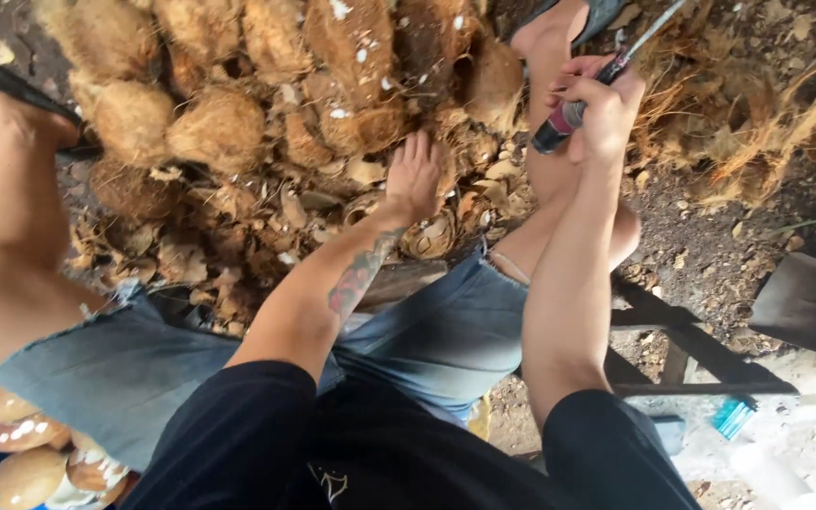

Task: The person sits on the ground and uses a large knife to peel the fibrous husk off coconuts. They hold the coconut in one hand and strike or scrape the husk with the knife, placing the peeled coconuts into a blue bin.

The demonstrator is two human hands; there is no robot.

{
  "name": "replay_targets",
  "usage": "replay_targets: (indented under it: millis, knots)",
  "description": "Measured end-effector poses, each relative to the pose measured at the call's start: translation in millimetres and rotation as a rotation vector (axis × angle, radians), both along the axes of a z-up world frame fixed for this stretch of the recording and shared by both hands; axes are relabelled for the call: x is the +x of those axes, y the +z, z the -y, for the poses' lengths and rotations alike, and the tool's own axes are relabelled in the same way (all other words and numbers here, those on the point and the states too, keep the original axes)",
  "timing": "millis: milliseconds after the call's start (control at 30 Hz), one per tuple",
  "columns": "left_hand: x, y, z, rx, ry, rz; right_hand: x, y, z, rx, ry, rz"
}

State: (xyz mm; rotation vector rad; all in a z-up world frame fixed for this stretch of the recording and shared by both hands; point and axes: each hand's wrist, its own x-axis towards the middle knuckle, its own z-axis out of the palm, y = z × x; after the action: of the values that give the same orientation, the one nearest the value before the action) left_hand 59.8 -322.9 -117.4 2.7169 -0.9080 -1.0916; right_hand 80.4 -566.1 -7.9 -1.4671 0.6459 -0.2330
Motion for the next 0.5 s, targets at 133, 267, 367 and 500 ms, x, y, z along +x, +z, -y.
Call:
replay_targets:
  millis: [133,267,367,500]
  knots:
    - [-5,-12,23,0.144,0.048,-0.017,9,6,11,0.280,-0.229,0.121]
    - [1,-26,31,0.126,0.263,-0.092,9,19,10,0.491,-0.341,-0.048]
    - [6,-34,30,0.083,0.268,-0.028,6,23,15,0.631,-0.282,-0.046]
    - [20,-11,19,0.102,0.191,-0.122,4,36,0,0.523,-0.202,-0.121]
